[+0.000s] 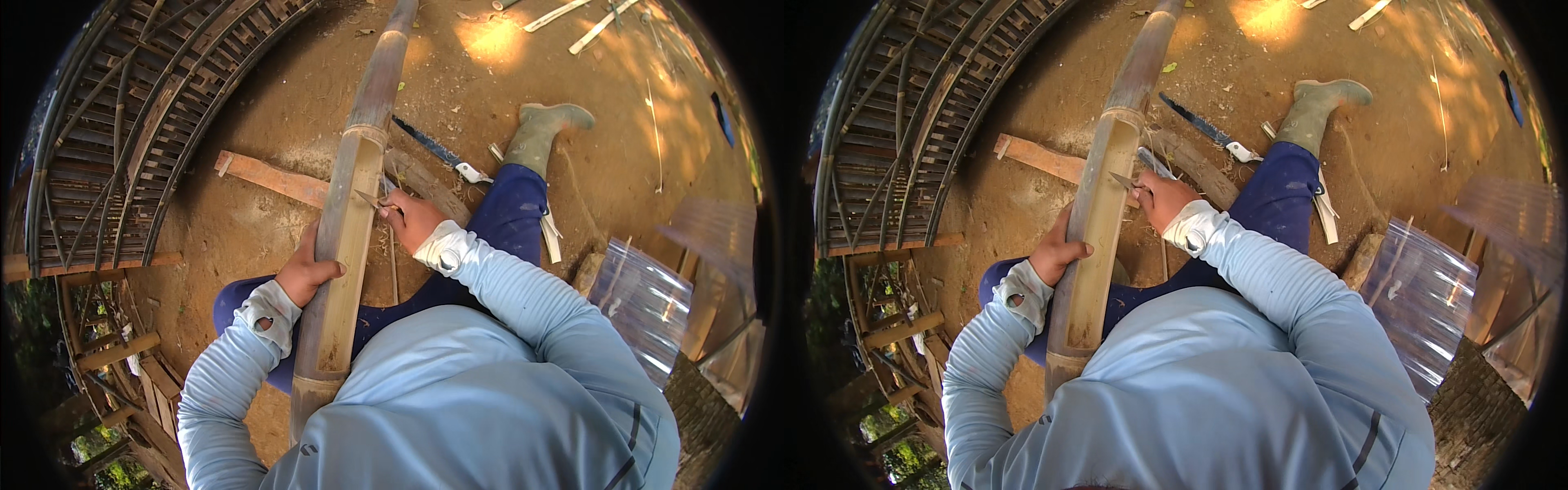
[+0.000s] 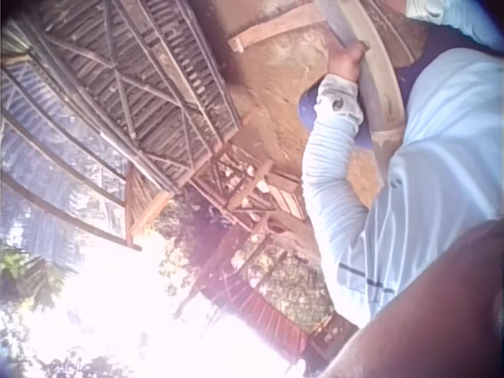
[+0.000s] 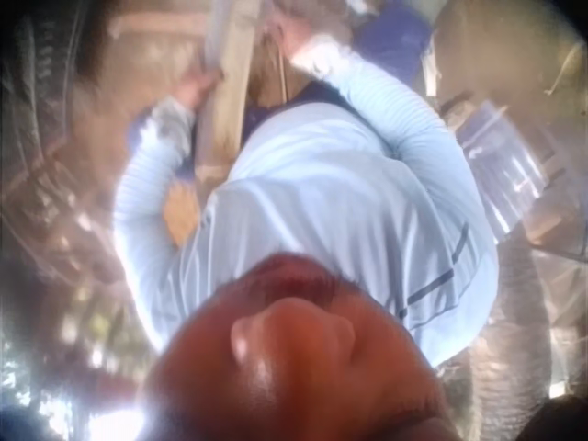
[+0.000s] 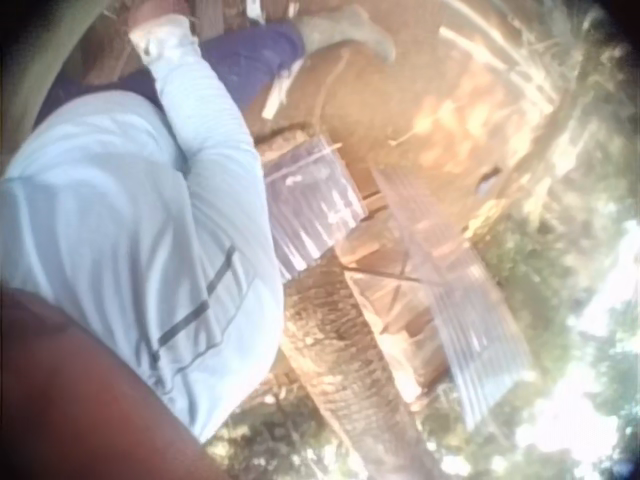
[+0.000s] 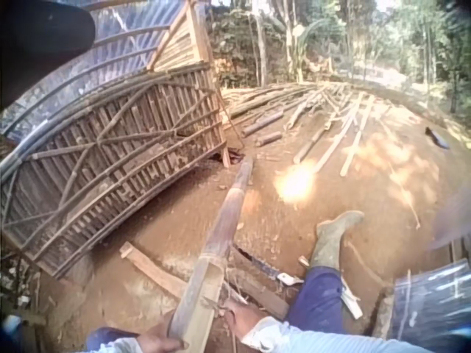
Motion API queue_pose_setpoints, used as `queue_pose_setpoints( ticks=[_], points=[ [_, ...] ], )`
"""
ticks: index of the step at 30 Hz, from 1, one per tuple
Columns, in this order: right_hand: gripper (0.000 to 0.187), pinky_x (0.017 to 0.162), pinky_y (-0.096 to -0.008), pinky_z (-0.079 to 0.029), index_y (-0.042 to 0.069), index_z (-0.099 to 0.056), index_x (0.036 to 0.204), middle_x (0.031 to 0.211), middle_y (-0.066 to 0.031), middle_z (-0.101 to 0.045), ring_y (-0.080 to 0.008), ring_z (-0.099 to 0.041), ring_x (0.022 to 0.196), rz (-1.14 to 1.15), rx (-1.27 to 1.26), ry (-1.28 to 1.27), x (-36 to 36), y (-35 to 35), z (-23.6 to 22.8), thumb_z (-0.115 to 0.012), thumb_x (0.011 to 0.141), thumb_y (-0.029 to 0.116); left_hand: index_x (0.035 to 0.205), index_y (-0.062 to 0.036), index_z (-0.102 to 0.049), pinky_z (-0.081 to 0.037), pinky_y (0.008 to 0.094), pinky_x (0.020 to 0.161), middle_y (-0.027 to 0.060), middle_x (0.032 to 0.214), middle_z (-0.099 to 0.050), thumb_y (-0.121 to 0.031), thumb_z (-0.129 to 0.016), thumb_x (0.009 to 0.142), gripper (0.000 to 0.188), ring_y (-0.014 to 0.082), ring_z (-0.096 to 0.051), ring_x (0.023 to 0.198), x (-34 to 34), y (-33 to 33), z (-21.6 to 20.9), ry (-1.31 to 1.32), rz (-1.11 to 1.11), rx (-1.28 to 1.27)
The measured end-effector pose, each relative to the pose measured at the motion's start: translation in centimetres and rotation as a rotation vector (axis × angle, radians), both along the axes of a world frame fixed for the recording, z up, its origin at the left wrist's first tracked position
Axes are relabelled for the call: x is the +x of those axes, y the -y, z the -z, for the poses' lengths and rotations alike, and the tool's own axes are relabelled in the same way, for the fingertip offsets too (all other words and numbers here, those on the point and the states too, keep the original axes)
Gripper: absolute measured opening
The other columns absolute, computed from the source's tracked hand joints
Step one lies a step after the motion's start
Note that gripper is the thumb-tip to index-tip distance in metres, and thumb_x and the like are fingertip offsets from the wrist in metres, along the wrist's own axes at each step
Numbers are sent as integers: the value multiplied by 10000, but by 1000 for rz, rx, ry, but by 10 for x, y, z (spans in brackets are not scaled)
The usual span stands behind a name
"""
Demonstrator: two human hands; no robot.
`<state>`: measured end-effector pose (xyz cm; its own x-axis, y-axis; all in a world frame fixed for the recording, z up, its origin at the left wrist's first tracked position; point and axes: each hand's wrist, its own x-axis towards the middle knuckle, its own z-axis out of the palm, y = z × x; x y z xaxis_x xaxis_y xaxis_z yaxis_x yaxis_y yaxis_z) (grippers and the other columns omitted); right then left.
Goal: The person sits on the ground and uses a curved blade to shave and smooth the inner surface of a long bamboo pole. They hold the pole with one hand and scrape along its length with the other, occasionally rotating the pole to access different sides.
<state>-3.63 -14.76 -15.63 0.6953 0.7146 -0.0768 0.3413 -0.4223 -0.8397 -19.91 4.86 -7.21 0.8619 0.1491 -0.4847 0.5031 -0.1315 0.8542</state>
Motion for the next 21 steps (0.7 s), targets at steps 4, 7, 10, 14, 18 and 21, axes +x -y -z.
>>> queue_pose_setpoints(
  ticks=[4,7,10,14,18,21],
  points=[
    [242,769,-523,-515,87,-576,1157,924,-259,-694,-466,-673,881,99,-11,-31,39,-9,10,-565,1025,290,1576,82,-161,-374,362,1124,239,1394,-514,-183,-748,719,1072,322,-518,1286,4,10,-6,-50,-9,-69],
    [261,765,-492,-511,88,-609,1148,919,-236,-692,-443,-677,874,71,8,-28,33,-13,11,-579,1030,319,1576,70,-170,-375,367,1123,234,1379,-522,-182,-748,722,1061,322,-523,1281,1,1,-2,-9,16,-9],
    [291,769,-476,-511,84,-630,1133,899,-232,-691,-432,-678,864,55,37,38,23,-7,23,-575,1034,352,1580,61,-167,-372,372,1125,233,1381,-518,-182,-746,723,1062,324,-520,1283,5,-1,0,4,16,13],
    [296,776,-485,-507,88,-631,1121,883,-244,-681,-438,-674,871,130,-12,-15,54,-20,15,-573,1033,364,1580,64,-160,-366,373,1131,237,1398,-508,-188,-743,721,1068,329,-514,1291,5,6,-12,-72,-17,-92],
    [310,766,-479,-506,78,-626,1116,883,-245,-681,-437,-673,866,65,19,52,40,-9,24,-577,1028,371,1581,65,-158,-364,369,1132,240,1412,-499,-185,-740,718,1071,330,-504,1305,1,1,0,-14,13,-9],
    [303,772,-481,-508,83,-634,1120,883,-242,-688,-436,-677,860,126,-30,-4,61,-17,16,-586,1023,366,1582,63,-157,-363,368,1133,237,1417,-496,-182,-738,717,1071,326,-500,1311,3,4,-2,-34,5,-31]
  ],
)
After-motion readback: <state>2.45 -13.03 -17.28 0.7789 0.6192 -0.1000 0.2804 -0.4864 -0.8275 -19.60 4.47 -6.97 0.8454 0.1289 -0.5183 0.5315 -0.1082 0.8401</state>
